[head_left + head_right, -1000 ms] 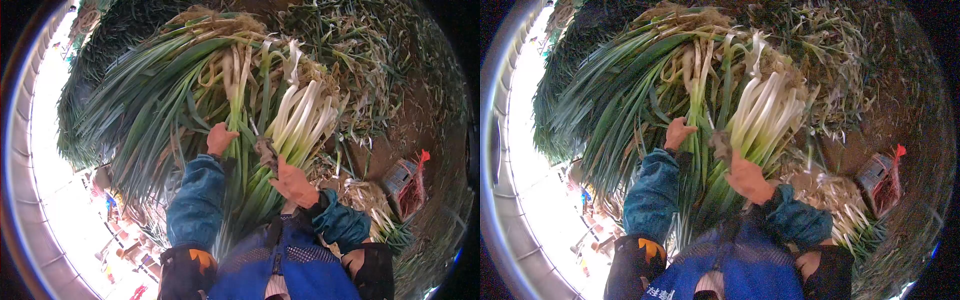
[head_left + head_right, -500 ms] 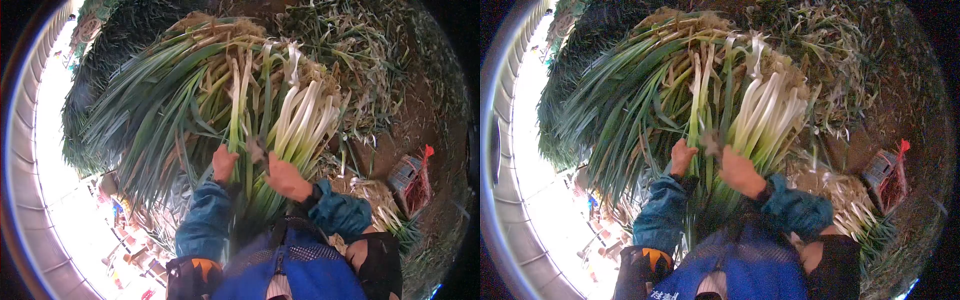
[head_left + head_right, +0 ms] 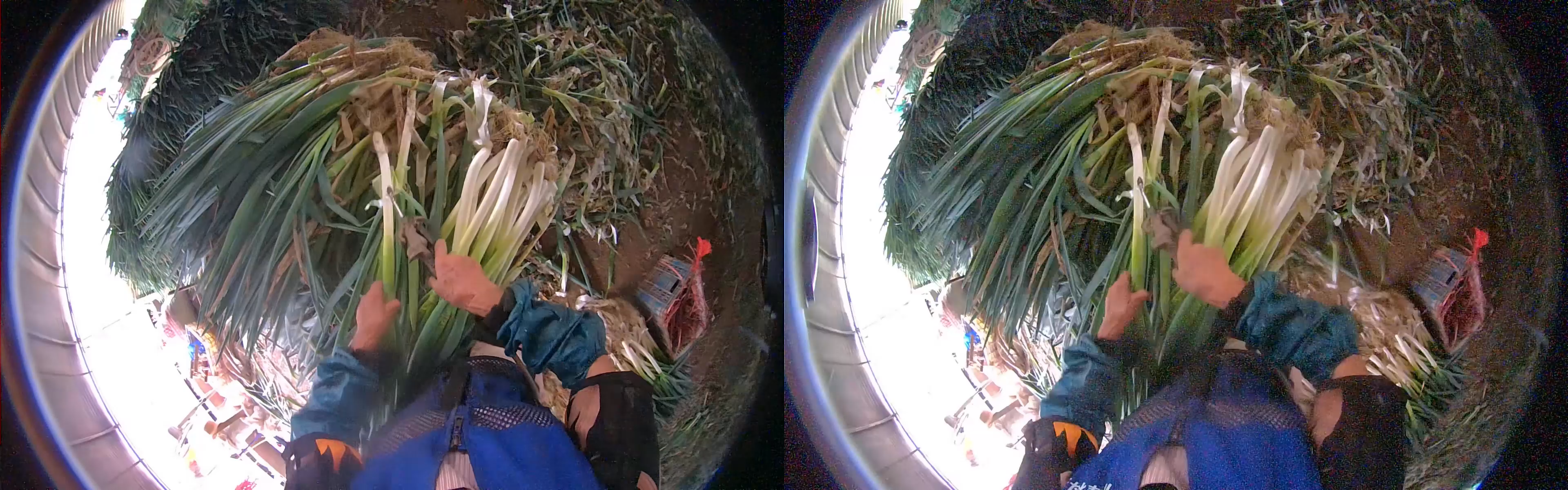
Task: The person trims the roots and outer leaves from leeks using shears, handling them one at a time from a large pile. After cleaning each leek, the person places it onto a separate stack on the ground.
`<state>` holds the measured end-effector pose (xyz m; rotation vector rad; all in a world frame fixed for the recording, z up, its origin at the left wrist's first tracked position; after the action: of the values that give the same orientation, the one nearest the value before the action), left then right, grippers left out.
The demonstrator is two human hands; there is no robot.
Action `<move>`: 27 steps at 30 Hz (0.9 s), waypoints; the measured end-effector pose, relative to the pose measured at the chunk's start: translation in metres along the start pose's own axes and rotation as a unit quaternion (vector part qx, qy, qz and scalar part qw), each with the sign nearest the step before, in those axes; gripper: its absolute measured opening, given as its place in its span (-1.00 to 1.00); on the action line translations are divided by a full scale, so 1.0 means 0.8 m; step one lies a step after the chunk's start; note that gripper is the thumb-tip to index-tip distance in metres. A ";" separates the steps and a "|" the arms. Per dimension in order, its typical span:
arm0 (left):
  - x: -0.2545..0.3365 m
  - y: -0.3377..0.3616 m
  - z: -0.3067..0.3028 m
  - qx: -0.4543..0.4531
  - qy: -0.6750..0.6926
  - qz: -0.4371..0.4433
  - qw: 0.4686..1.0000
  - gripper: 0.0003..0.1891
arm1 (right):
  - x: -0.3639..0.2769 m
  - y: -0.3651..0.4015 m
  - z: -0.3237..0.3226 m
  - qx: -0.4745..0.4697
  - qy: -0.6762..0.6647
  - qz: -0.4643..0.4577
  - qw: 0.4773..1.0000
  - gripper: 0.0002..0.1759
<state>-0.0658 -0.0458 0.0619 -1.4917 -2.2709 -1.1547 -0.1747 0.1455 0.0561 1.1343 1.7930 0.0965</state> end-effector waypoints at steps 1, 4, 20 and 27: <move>-0.003 0.009 0.000 -0.008 -0.014 -0.016 1.000 -0.63 | -0.005 0.008 0.002 -0.014 0.004 0.009 1.000 -0.21; -0.011 0.037 0.009 -0.035 -0.024 -0.059 0.997 -0.63 | 0.002 0.005 0.008 0.012 0.000 -0.027 1.000 -0.22; -0.032 0.074 0.020 -0.056 0.064 -0.098 0.992 -0.56 | -0.016 -0.067 0.007 0.067 0.024 -0.043 0.997 -0.58; -0.023 0.068 0.011 -0.040 0.087 -0.084 0.992 -0.53 | -0.009 0.078 0.000 -0.075 0.002 -0.020 0.997 -0.27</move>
<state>-0.0087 -0.0419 0.0732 -1.1903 -2.2905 -1.3788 -0.1332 0.1753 0.0927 0.9909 1.7810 0.2063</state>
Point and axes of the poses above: each hand's wrist, its own y-axis away from the middle knuckle, its own z-axis out of the palm, x = y × z, the point moved 1 cm from there along -y, towards the middle knuckle, and after that the axes turned 5 degrees about z, right-handed, at the moved point
